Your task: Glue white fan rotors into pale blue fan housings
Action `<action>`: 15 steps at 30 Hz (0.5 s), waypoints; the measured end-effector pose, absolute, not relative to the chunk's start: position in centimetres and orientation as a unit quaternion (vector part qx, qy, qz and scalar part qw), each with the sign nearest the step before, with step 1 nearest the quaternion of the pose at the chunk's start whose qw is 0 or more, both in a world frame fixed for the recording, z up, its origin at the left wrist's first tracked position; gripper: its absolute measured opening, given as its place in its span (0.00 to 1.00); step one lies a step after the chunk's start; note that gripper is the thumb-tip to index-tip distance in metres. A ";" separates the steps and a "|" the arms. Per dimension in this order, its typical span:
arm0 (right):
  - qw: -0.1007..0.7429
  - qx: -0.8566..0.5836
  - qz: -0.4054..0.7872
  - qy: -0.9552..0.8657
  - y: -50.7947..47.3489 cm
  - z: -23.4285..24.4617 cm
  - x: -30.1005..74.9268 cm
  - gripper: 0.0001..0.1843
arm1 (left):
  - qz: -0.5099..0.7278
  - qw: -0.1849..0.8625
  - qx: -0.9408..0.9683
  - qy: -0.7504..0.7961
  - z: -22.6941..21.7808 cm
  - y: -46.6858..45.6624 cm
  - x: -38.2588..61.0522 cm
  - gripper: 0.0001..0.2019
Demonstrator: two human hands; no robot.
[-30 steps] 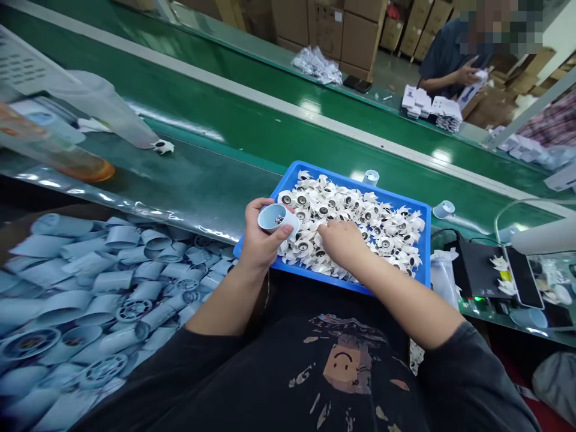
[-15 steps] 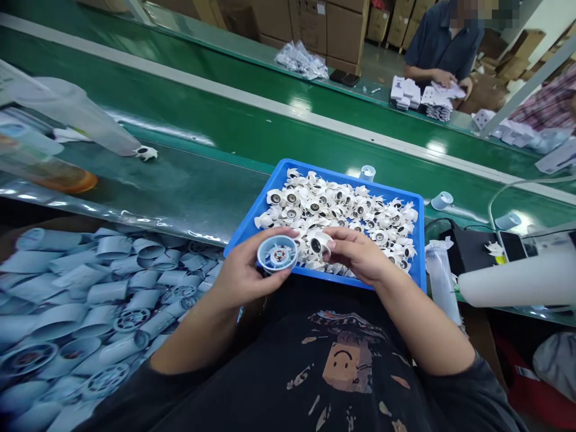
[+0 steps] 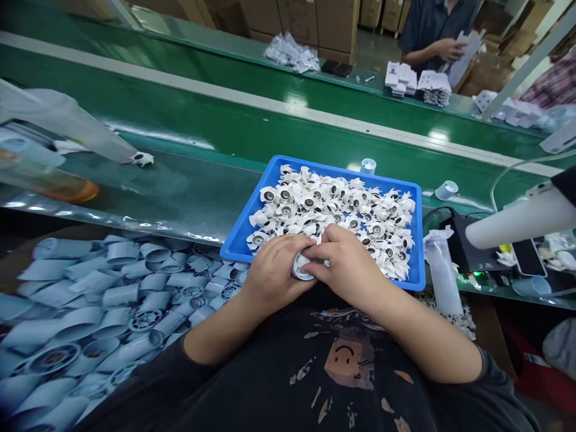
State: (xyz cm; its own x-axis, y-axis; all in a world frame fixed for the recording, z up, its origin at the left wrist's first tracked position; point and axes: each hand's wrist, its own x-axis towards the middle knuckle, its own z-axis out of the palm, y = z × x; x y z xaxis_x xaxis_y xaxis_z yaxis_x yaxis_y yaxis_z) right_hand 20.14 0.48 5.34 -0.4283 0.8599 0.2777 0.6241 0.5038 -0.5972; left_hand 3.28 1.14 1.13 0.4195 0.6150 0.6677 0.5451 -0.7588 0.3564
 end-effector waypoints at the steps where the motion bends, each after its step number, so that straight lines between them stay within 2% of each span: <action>1: 0.289 -0.459 0.213 -0.813 0.5 5.3 20.4 0.06 | 0.414 0.057 0.841 0.343 1.1 1.2 3.4 0.14; 4: 0.314 -0.454 0.223 -0.804 -0.3 5.6 22.1 0.09 | 0.395 0.112 0.853 0.323 1.4 2.1 3.1 0.19; 7: 0.353 -0.406 0.248 -0.806 -2.4 6.0 24.7 0.22 | 0.381 0.116 0.857 0.327 2.0 4.8 1.7 0.25; 12: 0.425 -0.451 0.262 -0.740 -5.9 4.2 26.8 0.17 | 0.329 0.062 0.804 0.492 3.4 15.8 0.3 0.27; 15: 0.450 -0.464 0.276 -0.711 -6.5 2.8 26.0 0.18 | 0.256 0.098 0.755 0.596 3.9 23.1 1.8 0.28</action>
State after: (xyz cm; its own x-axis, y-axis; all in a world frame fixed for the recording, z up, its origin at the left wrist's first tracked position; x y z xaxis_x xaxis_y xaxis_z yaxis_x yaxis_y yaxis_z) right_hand 26.00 -6.50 2.79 -0.1635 0.9089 0.3837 0.4109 0.4164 -0.8111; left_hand 1.83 23.06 3.93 0.1595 0.9498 0.2690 0.8495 -0.2709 0.4527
